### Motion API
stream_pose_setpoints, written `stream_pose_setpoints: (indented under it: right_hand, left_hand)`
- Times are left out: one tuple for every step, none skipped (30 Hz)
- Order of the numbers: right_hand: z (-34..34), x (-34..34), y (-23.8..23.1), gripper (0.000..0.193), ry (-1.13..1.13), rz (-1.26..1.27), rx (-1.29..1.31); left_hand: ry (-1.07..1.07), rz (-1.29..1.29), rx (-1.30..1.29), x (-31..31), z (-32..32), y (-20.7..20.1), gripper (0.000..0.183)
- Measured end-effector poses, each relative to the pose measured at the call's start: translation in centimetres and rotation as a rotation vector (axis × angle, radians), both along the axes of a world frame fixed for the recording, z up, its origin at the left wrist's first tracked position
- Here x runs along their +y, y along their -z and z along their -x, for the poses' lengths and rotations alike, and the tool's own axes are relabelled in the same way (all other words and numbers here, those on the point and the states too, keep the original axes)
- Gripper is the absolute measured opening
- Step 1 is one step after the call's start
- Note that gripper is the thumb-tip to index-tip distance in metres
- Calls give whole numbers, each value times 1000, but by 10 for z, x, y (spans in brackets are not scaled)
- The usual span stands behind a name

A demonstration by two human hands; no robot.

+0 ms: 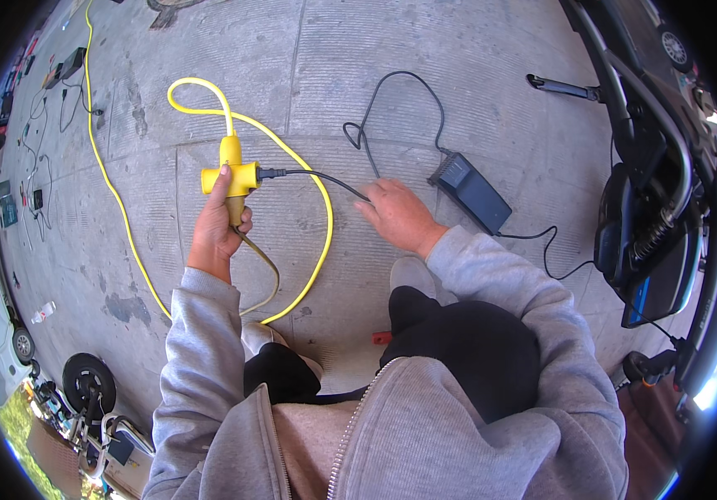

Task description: The person connects a yellow extension cord to a power strip and plugs it into a wall outlet. They then use a multimeter to measure voltage on a battery pack and connect a battery charger, observing the indicator lights.

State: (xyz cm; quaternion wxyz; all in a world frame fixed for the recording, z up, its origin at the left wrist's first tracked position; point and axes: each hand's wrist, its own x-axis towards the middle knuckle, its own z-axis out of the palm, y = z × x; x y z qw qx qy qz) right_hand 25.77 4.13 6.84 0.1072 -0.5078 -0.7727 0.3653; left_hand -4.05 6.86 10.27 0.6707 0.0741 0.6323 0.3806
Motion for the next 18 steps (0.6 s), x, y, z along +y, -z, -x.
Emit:
stream_pose_setpoints:
  right_hand:
    - [0, 0, 0, 31, 4, 0, 9]
    - [0, 0, -1, 31, 5, 2, 6]
    - [0, 0, -1, 31, 6, 4, 5]
    - [1, -1, -1, 31, 8, 6, 5]
    - [1, -1, -2, 31, 9, 14, 1]
    - [1, -1, -3, 31, 10, 21, -2]
    - [1, -1, -3, 31, 12, 30, -5]
    - [1, -1, -4, 31, 12, 29, -2]
    - [1, 0, -5, 32, 13, 29, 2]
    - [1, 0, -5, 32, 14, 29, 6]
    - [1, 0, -6, 32, 13, 32, 3]
    - [1, 0, -6, 33, 12, 35, 1]
    - [1, 0, -6, 33, 10, 38, 1]
    - [1, 0, -6, 34, 9, 46, -9]
    - [0, 0, -6, 34, 7, 54, -16]
    - [0, 0, -6, 35, 5, 62, -23]
    - [0, 0, -6, 35, 16, 51, -12]
    - [0, 0, -6, 36, 26, 40, -1]
  left_hand:
    - [2, -3, 1, 0, -1, 0, 43]
    - [5, -3, -1, 0, -1, 0, 44]
    - [10, -5, -3, 0, -1, 0, 44]
    - [15, -8, -4, 0, -2, 0, 44]
    - [8, -7, 3, -1, -2, 0, 44]
    - [1, -8, 10, -1, -3, 0, 44]
    - [-7, -7, 17, -1, -5, 0, 44]
    - [-6, -8, 17, -1, -5, 0, 45]
    - [-6, -9, 17, -1, -6, 0, 45]
    - [-5, -10, 18, -1, -7, 0, 45]
    - [-1, -10, 20, -1, -8, -1, 45]
    - [4, -10, 23, -2, -8, -2, 46]
    - [9, -16, 24, -2, -9, -2, 46]
    - [13, -12, 28, -2, -9, -3, 46]
    - [17, -14, 29, -2, -10, -3, 46]
    - [21, -16, 31, -2, -11, -4, 47]
    - [22, -17, 41, -2, -12, -4, 47]
    - [23, -18, 50, -2, -13, -4, 47]
